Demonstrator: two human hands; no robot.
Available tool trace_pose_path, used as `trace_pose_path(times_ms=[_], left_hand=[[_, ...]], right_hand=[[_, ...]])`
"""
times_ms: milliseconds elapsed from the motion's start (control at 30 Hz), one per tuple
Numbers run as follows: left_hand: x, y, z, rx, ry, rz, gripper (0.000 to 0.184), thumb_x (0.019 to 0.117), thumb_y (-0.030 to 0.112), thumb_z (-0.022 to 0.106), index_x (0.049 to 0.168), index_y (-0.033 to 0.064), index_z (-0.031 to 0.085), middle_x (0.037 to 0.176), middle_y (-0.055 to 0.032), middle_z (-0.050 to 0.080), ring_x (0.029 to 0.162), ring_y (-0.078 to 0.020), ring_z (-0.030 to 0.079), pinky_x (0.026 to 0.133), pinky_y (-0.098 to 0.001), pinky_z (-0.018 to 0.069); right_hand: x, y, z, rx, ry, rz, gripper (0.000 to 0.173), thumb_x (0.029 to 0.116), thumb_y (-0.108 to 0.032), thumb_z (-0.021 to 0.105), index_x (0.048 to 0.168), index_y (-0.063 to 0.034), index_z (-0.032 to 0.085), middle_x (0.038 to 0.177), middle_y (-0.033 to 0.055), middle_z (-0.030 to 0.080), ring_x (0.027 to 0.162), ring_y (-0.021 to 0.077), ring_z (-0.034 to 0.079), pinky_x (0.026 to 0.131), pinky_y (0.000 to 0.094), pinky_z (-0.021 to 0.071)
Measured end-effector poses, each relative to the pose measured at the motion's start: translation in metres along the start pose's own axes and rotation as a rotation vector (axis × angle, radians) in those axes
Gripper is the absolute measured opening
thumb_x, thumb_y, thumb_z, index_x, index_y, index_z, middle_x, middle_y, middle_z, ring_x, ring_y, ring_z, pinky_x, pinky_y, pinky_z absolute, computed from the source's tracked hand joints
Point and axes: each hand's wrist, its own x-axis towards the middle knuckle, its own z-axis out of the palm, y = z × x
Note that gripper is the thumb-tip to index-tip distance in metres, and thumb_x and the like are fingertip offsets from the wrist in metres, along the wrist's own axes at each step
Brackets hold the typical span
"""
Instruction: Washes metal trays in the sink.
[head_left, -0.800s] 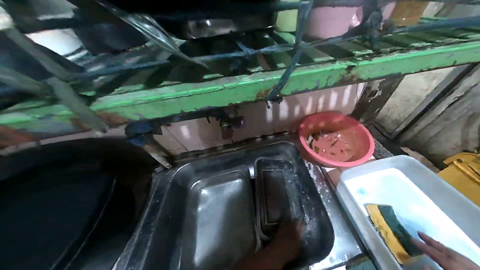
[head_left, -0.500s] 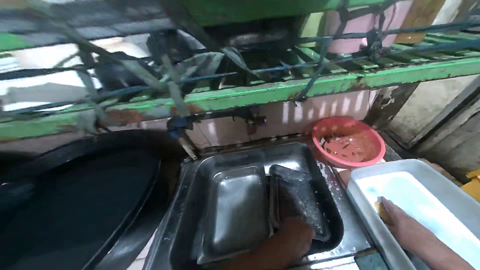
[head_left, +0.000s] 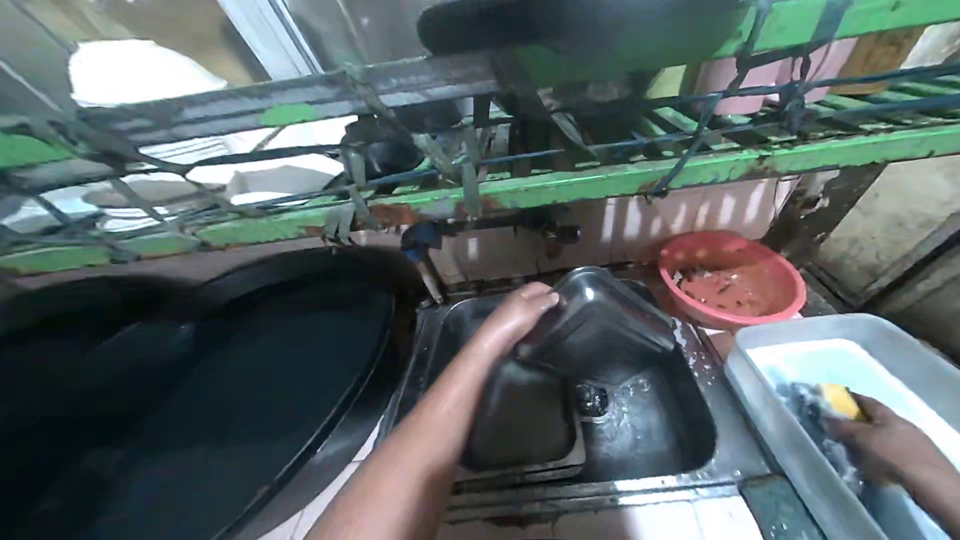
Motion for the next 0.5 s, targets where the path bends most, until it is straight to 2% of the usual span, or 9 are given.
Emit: trace_pose_path(times_ms=[67,133,200,267,300,367,400,433,500], left_hand=[[-0.012,-0.002,-0.014,0.018,0.019,-0.053,0.045,0.1074,0.043,0.05,0.137,0.0108,0.06,0.13,-0.0158,0.064,0.12,-0.0288,0.061,0.103,-0.0549,0.0464],[-0.013,-0.01,-0.009,0.07,0.098,-0.047,0.045,0.1057,0.047,0.052,0.116,0.0068,0.069,0.11,-0.0164,0.068,0.103,-0.0286,0.063,0.092,-0.0541,0.049],[-0.01,-0.023,-0.001,0.025,0.18,-0.012,0.047,0.1058,0.048,0.051,0.105,0.0055,0.07,0.095,-0.0149,0.067,0.088,-0.0268,0.063,0.08,-0.0507,0.0509],[-0.013,-0.032,0.001,-0.072,0.239,0.012,0.048,0.1061,0.049,0.05,0.103,0.0054,0.069,0.092,-0.0139,0.066,0.084,-0.0251,0.063,0.077,-0.0479,0.0523],[-0.017,-0.036,0.0,-0.105,0.246,0.014,0.046,0.1062,0.047,0.051,0.103,0.0045,0.069,0.093,-0.0137,0.067,0.086,-0.0243,0.063,0.079,-0.0473,0.0524],[-0.023,-0.045,-0.006,-0.137,0.237,0.004,0.038,0.1061,0.038,0.055,0.1,0.0029,0.068,0.092,-0.011,0.065,0.085,-0.02,0.061,0.08,-0.0427,0.0505],[-0.026,-0.051,-0.009,-0.161,0.228,-0.01,0.032,0.1058,0.033,0.057,0.103,0.0026,0.068,0.095,-0.0103,0.066,0.088,-0.0182,0.061,0.083,-0.0408,0.0505],[-0.029,-0.057,-0.013,-0.192,0.218,-0.023,0.028,0.1056,0.027,0.058,0.111,0.0022,0.069,0.101,-0.0104,0.068,0.094,-0.0172,0.063,0.087,-0.0398,0.052],[-0.036,-0.069,-0.014,-0.289,0.224,-0.005,0.026,0.1055,0.018,0.056,0.121,-0.0005,0.065,0.108,-0.0116,0.068,0.098,-0.0155,0.064,0.09,-0.0365,0.0527]], right_hand=[[-0.003,-0.014,-0.012,0.147,0.06,-0.016,0.058,0.092,-0.019,0.072,0.144,-0.0028,0.052,0.125,0.0334,0.061,0.109,0.0492,0.062,0.089,0.0702,0.0484],[-0.021,-0.052,-0.019,0.337,0.094,-0.088,0.056,0.094,-0.015,0.069,0.146,-0.0057,0.05,0.123,0.0298,0.062,0.103,0.0425,0.063,0.084,0.0643,0.0502],[-0.04,-0.103,-0.016,0.474,0.083,-0.18,0.052,0.0963,-0.011,0.066,0.146,-0.0102,0.051,0.119,0.0249,0.064,0.096,0.0349,0.065,0.081,0.0579,0.0528],[-0.052,-0.149,-0.002,0.521,0.026,-0.27,0.051,0.0971,-0.008,0.064,0.146,-0.0104,0.051,0.116,0.0232,0.065,0.093,0.0322,0.066,0.079,0.0543,0.0536],[-0.055,-0.167,0.008,0.505,-0.014,-0.309,0.051,0.0969,-0.008,0.064,0.146,-0.0103,0.051,0.117,0.0231,0.066,0.094,0.0325,0.066,0.08,0.0546,0.0537],[-0.052,-0.192,0.036,0.475,-0.088,-0.344,0.052,0.0967,-0.009,0.068,0.146,-0.0106,0.053,0.123,0.0239,0.065,0.105,0.036,0.066,0.089,0.0592,0.0523],[-0.05,-0.203,0.053,0.475,-0.114,-0.337,0.051,0.0968,-0.011,0.069,0.145,-0.0113,0.055,0.125,0.0236,0.065,0.11,0.0368,0.065,0.093,0.0603,0.051],[-0.049,-0.213,0.071,0.485,-0.14,-0.322,0.049,0.0969,-0.013,0.069,0.144,-0.0115,0.056,0.127,0.0231,0.065,0.113,0.0368,0.064,0.096,0.06,0.05],[-0.054,-0.234,0.105,0.476,-0.192,-0.313,0.053,0.0968,-0.015,0.07,0.147,-0.0092,0.053,0.134,0.024,0.061,0.122,0.0373,0.061,0.102,0.0581,0.0477]])
